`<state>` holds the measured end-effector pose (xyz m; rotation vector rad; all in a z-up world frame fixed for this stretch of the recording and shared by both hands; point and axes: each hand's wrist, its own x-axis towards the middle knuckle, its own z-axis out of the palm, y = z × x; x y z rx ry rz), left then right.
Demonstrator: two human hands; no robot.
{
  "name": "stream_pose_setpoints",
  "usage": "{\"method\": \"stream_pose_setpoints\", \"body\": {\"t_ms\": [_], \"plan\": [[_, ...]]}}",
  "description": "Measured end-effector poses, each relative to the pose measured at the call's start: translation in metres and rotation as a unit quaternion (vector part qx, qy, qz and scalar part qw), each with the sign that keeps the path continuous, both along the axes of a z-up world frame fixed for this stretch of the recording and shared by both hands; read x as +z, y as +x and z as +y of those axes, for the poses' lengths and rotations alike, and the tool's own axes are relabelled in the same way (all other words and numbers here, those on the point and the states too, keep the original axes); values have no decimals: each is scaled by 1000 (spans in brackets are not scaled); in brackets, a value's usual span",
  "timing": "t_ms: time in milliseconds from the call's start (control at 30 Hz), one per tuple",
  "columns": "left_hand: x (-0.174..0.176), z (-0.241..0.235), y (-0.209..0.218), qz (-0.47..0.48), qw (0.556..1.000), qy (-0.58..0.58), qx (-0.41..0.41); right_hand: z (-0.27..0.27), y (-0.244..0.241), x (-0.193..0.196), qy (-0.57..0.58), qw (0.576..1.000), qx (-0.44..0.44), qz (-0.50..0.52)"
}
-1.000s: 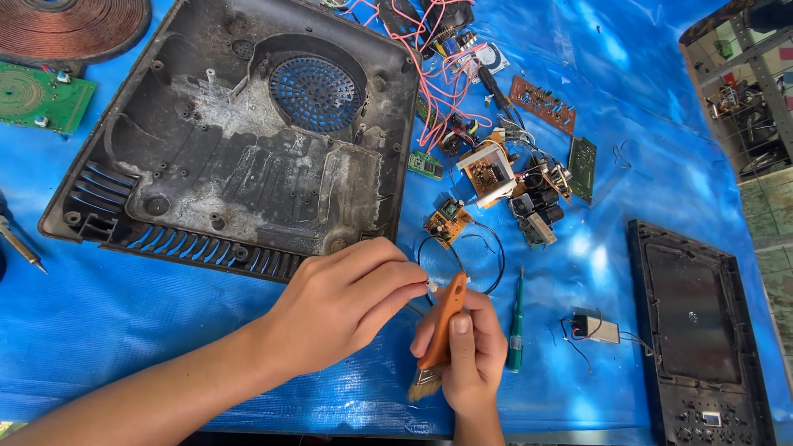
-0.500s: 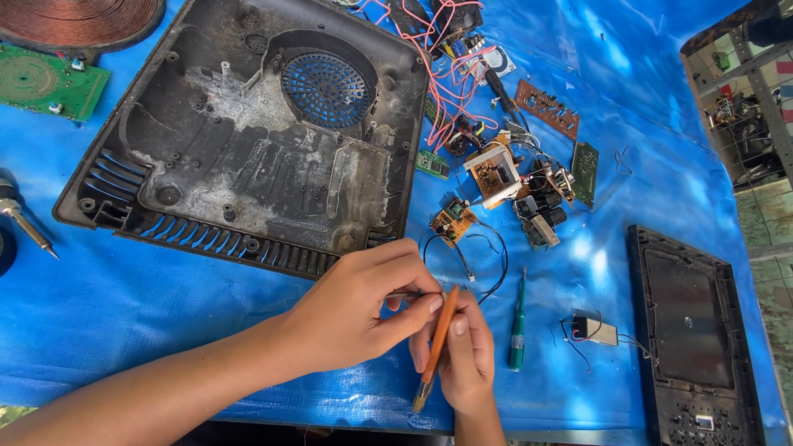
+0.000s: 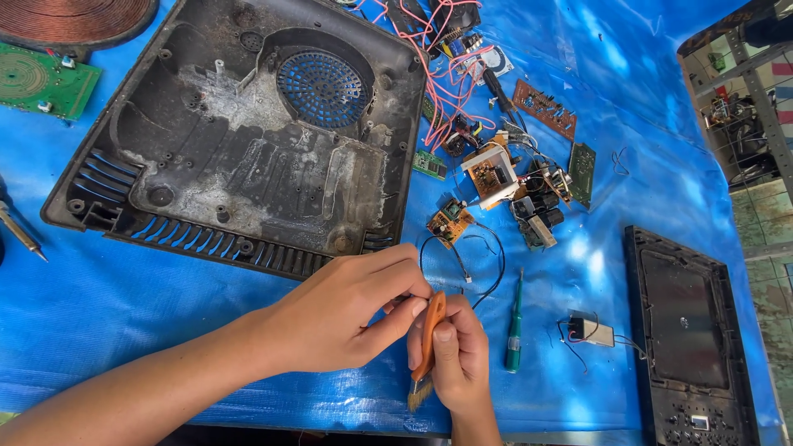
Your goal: The person handles a small white connector and wires, then picks up and examines a brown circuit board and a green circuit board. They use a screwdriver to work on the green circuit board, turning it over and manipulating components on its surface.
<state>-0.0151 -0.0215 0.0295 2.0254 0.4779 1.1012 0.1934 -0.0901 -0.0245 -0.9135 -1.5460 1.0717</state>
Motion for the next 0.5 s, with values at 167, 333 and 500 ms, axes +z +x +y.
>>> {"method": "stream_pose_setpoints", "body": {"t_ms": [167, 333, 500], "plan": [[-3, -6, 7, 13, 999, -42, 8, -1, 1, 0, 20, 997, -53, -53], [-9, -5, 11, 13, 997, -66, 24, -2, 2, 1, 10, 991, -71, -115], [-5, -5, 11, -35, 992, -118, -22, -5, 2, -3, 0, 993, -42, -112]]}}
